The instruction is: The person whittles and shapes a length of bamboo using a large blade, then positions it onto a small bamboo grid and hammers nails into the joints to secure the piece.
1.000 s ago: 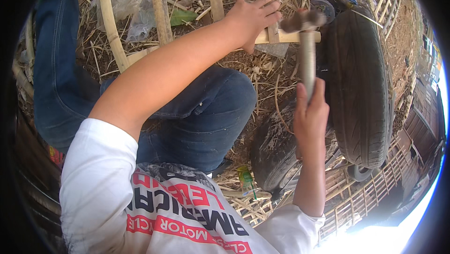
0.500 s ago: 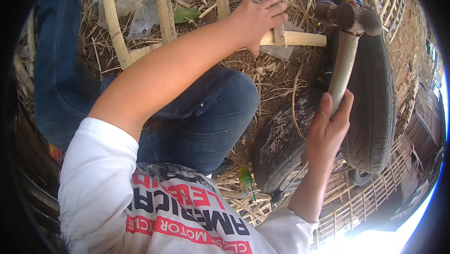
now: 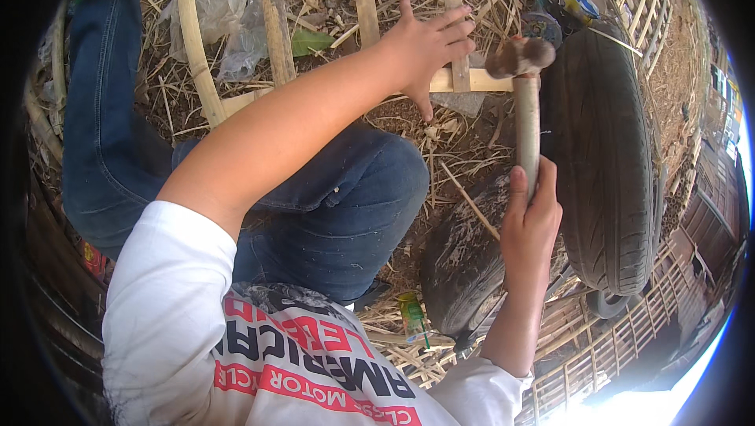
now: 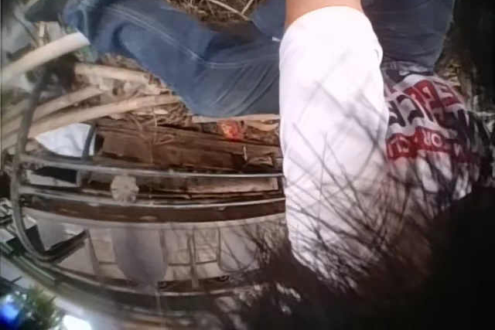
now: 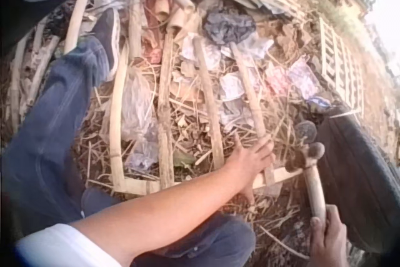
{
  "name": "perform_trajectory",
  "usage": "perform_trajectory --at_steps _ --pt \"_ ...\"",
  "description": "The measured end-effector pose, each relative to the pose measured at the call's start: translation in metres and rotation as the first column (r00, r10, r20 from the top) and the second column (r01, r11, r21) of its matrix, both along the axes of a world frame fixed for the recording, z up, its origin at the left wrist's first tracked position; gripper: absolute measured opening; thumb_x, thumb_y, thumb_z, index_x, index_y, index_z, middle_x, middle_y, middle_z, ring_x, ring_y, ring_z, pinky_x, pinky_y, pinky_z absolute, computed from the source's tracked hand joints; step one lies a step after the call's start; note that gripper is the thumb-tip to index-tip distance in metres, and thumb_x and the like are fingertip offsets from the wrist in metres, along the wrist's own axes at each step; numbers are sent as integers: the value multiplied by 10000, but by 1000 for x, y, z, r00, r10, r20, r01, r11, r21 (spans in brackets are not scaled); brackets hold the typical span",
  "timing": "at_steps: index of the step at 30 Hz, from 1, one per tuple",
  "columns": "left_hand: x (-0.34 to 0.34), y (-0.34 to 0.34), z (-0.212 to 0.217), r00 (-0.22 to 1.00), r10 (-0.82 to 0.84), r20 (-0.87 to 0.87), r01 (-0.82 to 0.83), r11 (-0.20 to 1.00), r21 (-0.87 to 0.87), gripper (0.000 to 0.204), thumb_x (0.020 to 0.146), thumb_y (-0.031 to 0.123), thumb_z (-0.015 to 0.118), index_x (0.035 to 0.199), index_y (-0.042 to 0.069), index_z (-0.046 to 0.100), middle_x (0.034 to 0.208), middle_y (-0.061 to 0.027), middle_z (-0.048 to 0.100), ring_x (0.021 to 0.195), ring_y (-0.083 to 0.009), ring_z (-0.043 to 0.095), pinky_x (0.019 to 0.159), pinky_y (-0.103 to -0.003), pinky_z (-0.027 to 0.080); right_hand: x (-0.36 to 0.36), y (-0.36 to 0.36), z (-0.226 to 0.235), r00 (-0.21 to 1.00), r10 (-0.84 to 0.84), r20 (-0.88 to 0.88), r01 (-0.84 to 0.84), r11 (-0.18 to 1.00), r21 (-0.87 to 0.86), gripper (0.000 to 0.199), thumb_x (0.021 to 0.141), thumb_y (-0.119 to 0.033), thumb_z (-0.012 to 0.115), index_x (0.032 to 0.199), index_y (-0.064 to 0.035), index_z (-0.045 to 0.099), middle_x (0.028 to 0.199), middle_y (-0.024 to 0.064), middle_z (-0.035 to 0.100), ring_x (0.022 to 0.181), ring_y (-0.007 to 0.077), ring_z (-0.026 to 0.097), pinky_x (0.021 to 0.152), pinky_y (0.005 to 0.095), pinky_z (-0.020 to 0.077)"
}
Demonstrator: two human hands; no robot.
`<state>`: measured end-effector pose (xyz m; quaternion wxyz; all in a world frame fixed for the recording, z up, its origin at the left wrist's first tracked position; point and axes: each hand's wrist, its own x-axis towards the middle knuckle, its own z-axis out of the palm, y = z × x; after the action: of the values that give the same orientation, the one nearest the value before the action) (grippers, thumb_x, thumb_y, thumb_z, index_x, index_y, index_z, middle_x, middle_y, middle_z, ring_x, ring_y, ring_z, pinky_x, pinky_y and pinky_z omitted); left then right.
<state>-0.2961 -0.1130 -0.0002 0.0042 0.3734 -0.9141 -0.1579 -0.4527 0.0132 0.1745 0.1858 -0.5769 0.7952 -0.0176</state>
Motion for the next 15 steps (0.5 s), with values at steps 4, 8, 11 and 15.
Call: perform_trajectory --at_steps 4,8,11,15 --pt "3 -2 2 1000 11 -4 -11 999 -47 1210 451 750 763 1452 176 399 1564 -10 257 1475 -195 104 979 -782 288 13 -5 27 999 25 -22 -27 995 -99 279 1021 -281 496 1127 -26 540 606 2 418 543 66 379 478 258 295" --pt "1 1 -3 1000 12 -13 -13 999 -47 1231 446 769 746 1457 163 390 1556 -22 270 1473 -190 109 977 -777 288 16 -3 25 999 46 -27 -45 998 52 258 1009 -248 500 1156 -36 507 716 196 600 624 357 605 590 392 454" --pt "1 0 -1 1000 0 -22 0 1000 -26 1242 443 771 745 1461 157 383 1559 -26 263 1474 -198 105 992 -775 269 17 6 14 999 33 -2 -32 997 74 254 999 -242 516 1154 -40 513 756 213 630 694 406 633 617 418 475" --pt "3 0 0 999 -7 -38 5 999 -33 1235 452 749 762 1461 149 380 1559 -31 262 1476 -204 102 997 -776 261 15 13 14 998 55 7 -55 997 54 249 988 -226 537 1159 -46 514 732 202 626 695 393 645 614 407 478"
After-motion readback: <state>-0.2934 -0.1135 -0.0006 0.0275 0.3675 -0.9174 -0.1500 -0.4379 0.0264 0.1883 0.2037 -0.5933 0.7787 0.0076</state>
